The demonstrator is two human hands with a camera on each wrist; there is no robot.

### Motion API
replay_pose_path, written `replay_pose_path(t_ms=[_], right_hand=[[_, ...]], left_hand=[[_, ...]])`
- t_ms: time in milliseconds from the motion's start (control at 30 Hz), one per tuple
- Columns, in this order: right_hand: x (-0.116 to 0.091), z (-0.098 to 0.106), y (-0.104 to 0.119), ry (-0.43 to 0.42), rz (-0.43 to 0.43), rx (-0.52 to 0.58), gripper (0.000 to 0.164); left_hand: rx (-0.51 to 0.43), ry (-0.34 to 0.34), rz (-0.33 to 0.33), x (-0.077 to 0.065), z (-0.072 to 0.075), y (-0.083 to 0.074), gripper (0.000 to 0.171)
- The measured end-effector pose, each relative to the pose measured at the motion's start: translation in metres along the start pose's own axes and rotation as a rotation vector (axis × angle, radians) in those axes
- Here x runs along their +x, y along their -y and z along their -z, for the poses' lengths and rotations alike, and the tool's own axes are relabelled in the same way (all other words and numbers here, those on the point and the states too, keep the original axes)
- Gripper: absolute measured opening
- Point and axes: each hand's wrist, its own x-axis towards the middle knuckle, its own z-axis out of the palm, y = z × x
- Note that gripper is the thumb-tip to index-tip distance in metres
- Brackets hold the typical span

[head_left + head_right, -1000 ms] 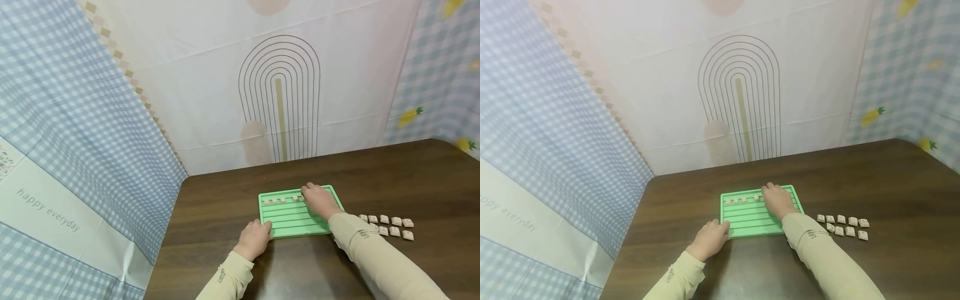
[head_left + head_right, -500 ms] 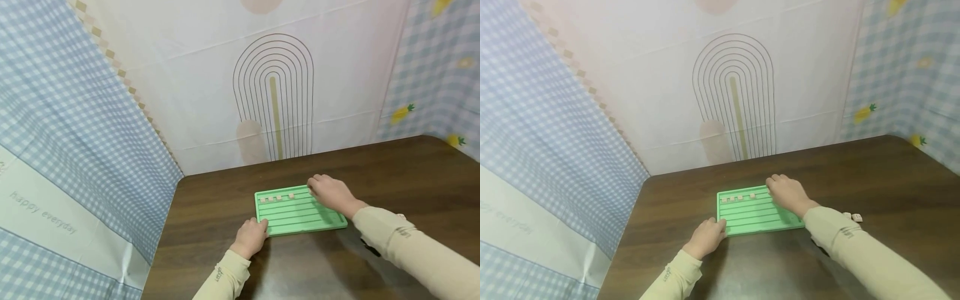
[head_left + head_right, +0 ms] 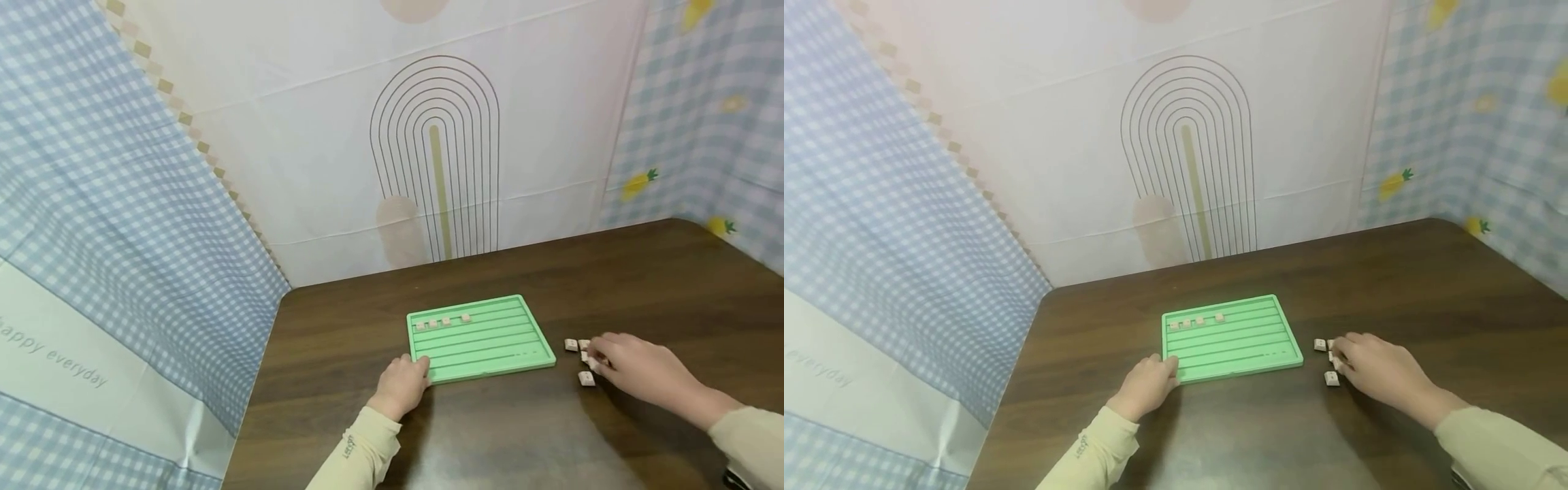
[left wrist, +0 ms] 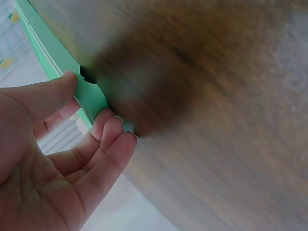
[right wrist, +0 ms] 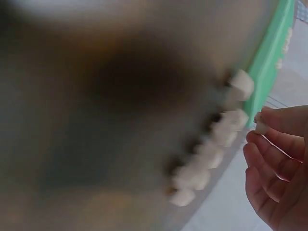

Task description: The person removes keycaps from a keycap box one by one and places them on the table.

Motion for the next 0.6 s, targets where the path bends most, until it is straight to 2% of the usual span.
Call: replay_pose_path(t_ms=[100, 267, 467, 600], right_hand=[[-0.014, -0.008, -0.007, -0.014, 0.006, -0.033, 0.009], [-0.021, -0.019, -0.012, -0.082, 0.02, -0.065, 0.01], [-0.021, -0.023, -0.013, -0.074, -0.001, -0.05, 0.01], [-0.018, -0.017, -0.011, -0.049, -0.01, -0.036, 0.013]], left_hand=[[-0.011, 0.009, -0.005, 0.001, 0.001, 0.001, 0.017], [-0.028, 0.02, 0.001, 0.002, 0.002, 0.002, 0.018], [-0.044, 0.024, 0.003, 0.001, 0.004, 0.001, 0.019], [-0.04, 0.025, 0.0, 0.0, 0.003, 0.0, 0.019]])
